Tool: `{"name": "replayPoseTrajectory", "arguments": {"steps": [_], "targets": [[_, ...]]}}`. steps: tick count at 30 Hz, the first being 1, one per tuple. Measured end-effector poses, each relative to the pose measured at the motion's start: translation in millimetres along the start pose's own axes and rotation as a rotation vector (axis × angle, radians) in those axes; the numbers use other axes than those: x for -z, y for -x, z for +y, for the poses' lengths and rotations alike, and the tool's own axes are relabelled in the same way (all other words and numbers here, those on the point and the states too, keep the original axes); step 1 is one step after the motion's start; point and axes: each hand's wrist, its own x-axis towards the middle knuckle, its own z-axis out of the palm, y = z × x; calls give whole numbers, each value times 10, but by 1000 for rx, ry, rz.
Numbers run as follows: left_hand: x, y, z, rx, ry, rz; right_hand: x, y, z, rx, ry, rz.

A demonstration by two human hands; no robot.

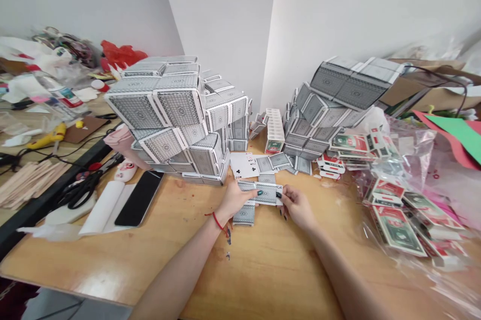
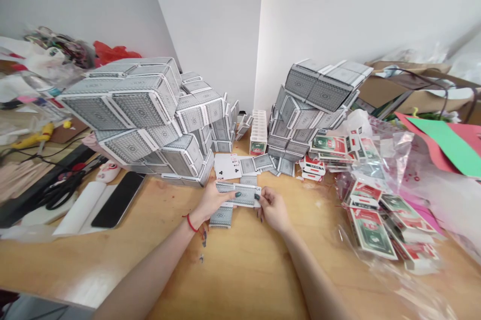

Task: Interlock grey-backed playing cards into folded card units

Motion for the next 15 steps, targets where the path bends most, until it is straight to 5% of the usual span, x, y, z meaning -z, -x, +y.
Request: {"name": "replayPoseTrajectory", "arguments": {"steps": [15], "targets": [[-12,17,19,-40,-9,-30,-8,-14,-12,6,56,18]]}}
